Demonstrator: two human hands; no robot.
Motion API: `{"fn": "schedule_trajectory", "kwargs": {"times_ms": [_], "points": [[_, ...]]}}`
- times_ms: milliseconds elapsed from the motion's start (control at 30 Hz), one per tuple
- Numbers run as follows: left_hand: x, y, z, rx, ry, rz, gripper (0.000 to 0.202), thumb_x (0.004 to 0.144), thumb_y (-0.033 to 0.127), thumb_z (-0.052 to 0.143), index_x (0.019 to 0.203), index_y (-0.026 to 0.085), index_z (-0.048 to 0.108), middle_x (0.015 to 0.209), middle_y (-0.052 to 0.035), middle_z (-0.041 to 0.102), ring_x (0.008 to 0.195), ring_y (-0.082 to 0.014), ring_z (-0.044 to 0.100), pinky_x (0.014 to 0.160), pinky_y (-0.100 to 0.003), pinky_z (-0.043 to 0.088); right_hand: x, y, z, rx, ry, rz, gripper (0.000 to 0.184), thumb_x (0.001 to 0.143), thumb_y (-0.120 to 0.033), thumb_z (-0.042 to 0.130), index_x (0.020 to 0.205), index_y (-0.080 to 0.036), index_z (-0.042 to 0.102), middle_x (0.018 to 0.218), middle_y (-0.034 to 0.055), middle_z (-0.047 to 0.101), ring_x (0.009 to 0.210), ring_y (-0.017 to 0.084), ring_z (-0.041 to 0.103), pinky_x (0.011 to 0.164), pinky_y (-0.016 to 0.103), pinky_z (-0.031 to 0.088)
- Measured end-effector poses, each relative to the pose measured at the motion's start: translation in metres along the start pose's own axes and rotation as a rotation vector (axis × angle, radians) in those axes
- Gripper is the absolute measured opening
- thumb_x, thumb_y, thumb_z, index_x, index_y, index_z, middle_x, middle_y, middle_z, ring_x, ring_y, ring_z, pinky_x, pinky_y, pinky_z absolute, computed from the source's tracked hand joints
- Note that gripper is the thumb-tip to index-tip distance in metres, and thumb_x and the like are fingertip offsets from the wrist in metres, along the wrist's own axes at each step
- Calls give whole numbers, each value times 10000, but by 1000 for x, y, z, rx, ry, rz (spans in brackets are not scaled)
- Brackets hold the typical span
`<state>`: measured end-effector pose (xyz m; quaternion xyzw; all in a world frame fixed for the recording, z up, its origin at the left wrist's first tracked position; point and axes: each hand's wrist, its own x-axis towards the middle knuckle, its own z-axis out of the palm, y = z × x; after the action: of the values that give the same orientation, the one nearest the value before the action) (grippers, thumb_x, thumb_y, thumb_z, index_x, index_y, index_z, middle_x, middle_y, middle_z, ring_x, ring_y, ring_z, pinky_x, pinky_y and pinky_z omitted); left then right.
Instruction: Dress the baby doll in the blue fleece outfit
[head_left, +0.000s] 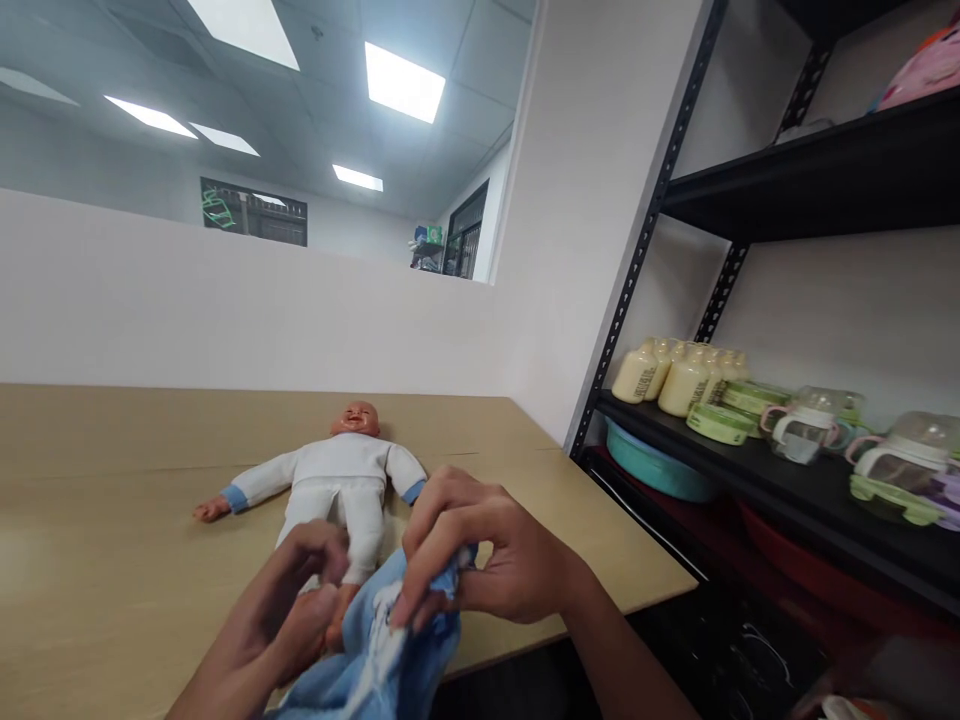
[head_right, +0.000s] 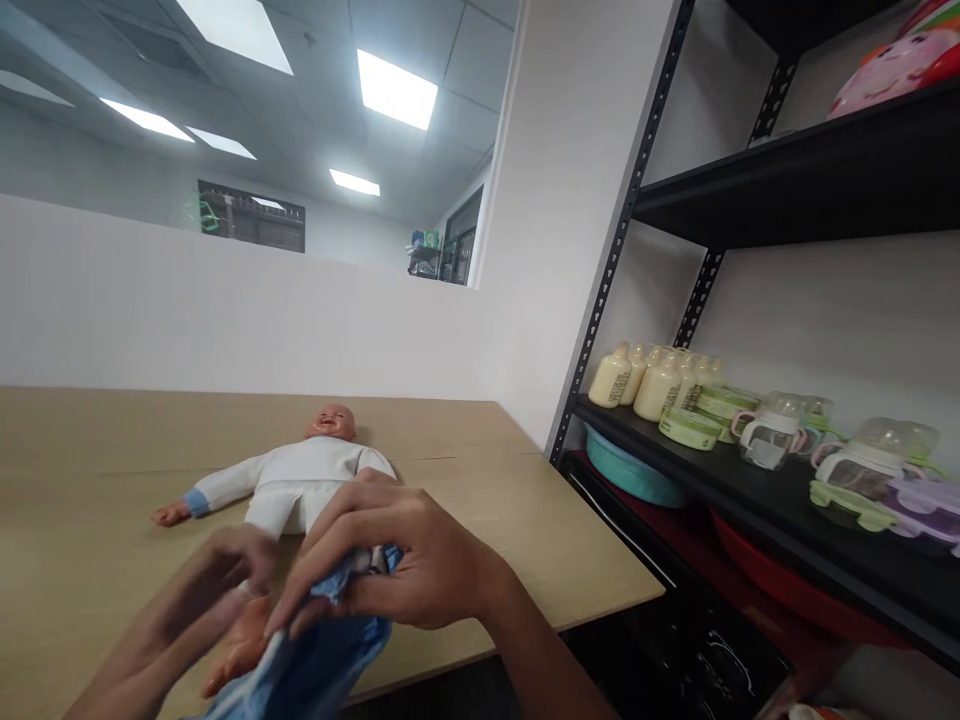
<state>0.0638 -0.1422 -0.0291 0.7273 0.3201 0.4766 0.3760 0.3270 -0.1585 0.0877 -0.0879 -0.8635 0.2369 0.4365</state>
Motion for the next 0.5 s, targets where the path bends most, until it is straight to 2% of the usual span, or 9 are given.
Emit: {"fn": "schedule_trajectory", "kwargs": {"times_ms": [33, 100, 133, 167, 267, 300, 367, 433, 500], "points": [[10, 0, -1, -60, -124, 6, 484, 1020, 691, 638, 1299, 301, 700, 1175, -54, 732, 1125, -270, 717, 936, -311, 640, 2, 3, 0, 77, -7, -53, 113, 1012, -313, 819, 944, -226, 848, 918, 19, 755, 936, 164, 686, 935, 306, 544], [28, 1, 0, -201, -478, -6, 874, 880, 792, 771, 1583, 340, 519, 1424, -83, 666, 1298, -327, 662, 1083, -415, 599, 8, 7, -1, 211, -21, -104, 159, 1005, -350, 827, 905, -228, 842, 876, 13, 702, 884, 156, 686, 894, 305, 560], [35, 1, 3, -243, -626, -9, 1015, 804, 828, 818, 1628, 339, 482, 1438, -90, 665, 1296, -351, 663, 1097, -451, 591, 11, 8, -2, 271, -31, -111, 153, 998, -348, 835, 897, -233, 838, 864, 7, 685, 852, 151, 686, 875, 307, 565], [39, 1, 8, -239, -704, -6, 1055, 752, 820, 864, 1618, 331, 512, 1385, -86, 696, 1251, -360, 681, 1074, -458, 601, 13, 9, -3, 324, -42, -104, 133, 986, -335, 847, 893, -240, 834, 856, 2, 678, 815, 146, 684, 851, 309, 572], [41, 3, 23, -103, -746, 29, 788, 700, 766, 913, 1307, 281, 779, 1106, -43, 763, 1012, -317, 715, 958, -397, 631, 14, 9, -5, 431, -52, -72, 145, 942, -320, 891, 831, -261, 818, 809, -12, 667, 698, 133, 661, 761, 308, 574], [38, 4, 25, -72, -750, 32, 715, 685, 793, 901, 1159, 263, 825, 1029, -34, 761, 943, -299, 707, 922, -381, 636, 12, 8, -7, 447, -38, -63, 187, 931, -329, 904, 788, -260, 806, 791, -17, 655, 668, 125, 646, 732, 300, 565], [30, 6, 24, -81, -705, 28, 717, 675, 895, 831, 979, 246, 825, 948, -33, 743, 899, -287, 693, 898, -379, 637, 4, 6, -10, 447, 19, -48, 255, 928, -375, 912, 738, -257, 790, 779, -22, 632, 641, 110, 621, 687, 279, 538], [22, 8, 15, -138, -588, 82, 715, 714, 923, 782, 932, 243, 792, 973, -52, 724, 935, -291, 698, 913, -398, 637, -7, 4, -14, 392, 89, -34, 218, 927, -401, 910, 785, -265, 815, 796, -19, 639, 661, 110, 620, 682, 267, 527], [15, 8, 4, -182, -479, 149, 617, 816, 853, 765, 940, 249, 766, 1117, -86, 726, 1081, -314, 711, 1015, -444, 614, -18, 1, -18, 273, 143, -8, 157, 910, -422, 917, 889, -279, 857, 833, -5, 673, 711, 126, 634, 720, 274, 535]]}}
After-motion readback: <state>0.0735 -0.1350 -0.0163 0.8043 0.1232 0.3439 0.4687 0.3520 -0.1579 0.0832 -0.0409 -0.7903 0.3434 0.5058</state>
